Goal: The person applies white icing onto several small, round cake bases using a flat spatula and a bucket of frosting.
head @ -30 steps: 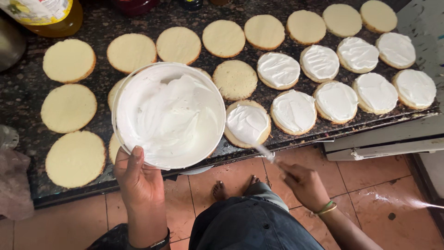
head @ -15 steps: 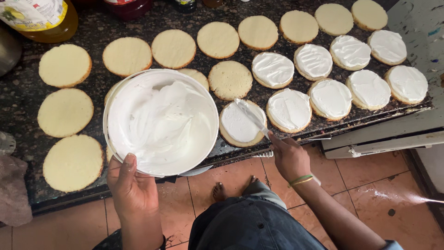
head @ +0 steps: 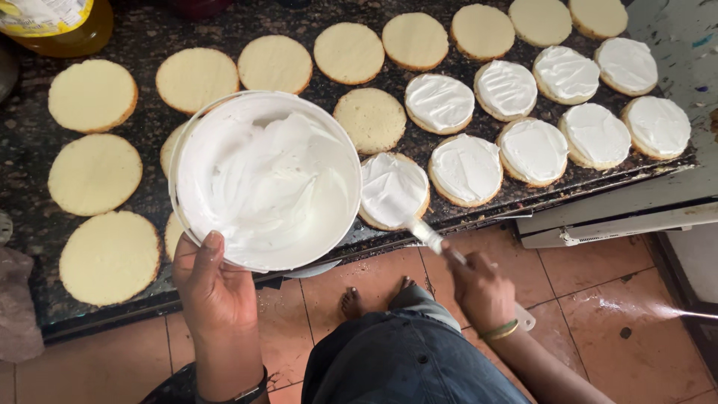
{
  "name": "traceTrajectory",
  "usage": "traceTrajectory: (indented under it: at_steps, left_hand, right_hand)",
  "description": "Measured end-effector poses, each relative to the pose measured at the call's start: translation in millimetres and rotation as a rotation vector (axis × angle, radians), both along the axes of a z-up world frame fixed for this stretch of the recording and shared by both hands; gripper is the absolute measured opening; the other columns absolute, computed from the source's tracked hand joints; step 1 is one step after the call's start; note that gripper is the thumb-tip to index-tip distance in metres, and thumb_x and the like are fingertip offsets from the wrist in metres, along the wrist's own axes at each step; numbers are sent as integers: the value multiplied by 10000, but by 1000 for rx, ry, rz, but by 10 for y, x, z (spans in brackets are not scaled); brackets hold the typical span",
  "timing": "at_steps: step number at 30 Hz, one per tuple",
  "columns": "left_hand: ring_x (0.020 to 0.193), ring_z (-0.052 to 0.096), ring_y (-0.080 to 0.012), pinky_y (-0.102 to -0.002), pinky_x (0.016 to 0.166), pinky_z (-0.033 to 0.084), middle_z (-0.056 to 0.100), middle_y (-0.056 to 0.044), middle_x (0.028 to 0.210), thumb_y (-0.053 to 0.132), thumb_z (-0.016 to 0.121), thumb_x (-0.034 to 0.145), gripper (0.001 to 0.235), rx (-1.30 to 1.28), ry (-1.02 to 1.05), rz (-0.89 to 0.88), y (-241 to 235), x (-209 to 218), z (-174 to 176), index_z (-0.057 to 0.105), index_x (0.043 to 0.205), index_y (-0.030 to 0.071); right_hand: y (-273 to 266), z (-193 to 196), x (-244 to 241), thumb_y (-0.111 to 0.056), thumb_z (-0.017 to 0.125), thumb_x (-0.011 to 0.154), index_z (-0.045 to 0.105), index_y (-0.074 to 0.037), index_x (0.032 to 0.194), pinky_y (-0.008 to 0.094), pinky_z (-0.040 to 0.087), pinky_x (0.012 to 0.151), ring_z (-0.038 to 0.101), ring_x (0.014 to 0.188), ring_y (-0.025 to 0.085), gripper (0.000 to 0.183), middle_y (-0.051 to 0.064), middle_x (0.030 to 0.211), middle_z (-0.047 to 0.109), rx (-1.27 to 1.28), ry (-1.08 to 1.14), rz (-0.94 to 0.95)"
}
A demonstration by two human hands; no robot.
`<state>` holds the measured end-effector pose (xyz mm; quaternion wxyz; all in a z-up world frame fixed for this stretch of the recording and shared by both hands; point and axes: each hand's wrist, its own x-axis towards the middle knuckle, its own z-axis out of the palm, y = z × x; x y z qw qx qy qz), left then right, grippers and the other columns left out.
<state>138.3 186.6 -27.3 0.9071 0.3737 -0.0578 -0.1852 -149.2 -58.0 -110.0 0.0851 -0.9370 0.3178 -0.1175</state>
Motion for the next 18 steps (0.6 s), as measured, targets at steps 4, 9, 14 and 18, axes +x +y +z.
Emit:
traceTrajectory:
  at_steps: [4,9,14,18]
  left_hand:
    - [1308,595,-253,-446,1188,446,609,-195,1388,90,671,940,580,-33,-11,-15,-9,18,21,454,1434,-124]
    - [1279,612,-245,-434,1159,469,629,-191,1356,90,677,938,539,-3,6,8,42,-17,-46,493,1404,-109]
    - [1259,616,-253,-441,1152,476,646,-196,1320,74,698,959,463,-15,20,17,86,-61,-134,517,1349,-98]
    - [1260,624,-239,-424,1143,478,647,-187,1324,75,697,936,468,-32,44,15,109,-101,-145,538,1346,-84]
  right_hand:
    - [-116,21,-67,-199,693,889,737,-174,1221,377,520,520,661,538,214,336,64,767,681,299,-12,-63]
    - [-281,195,35,-173,689,893,727,-161,1268,383,514,542,639,572,232,378,82,754,683,324,-143,15]
    - [-382,233,389,-164,694,894,705,-228,1316,426,526,614,648,630,273,427,108,772,654,220,-68,-98]
    - [-276,205,581,-164,691,887,682,-252,1342,460,525,625,664,695,325,464,113,795,657,201,-73,-16]
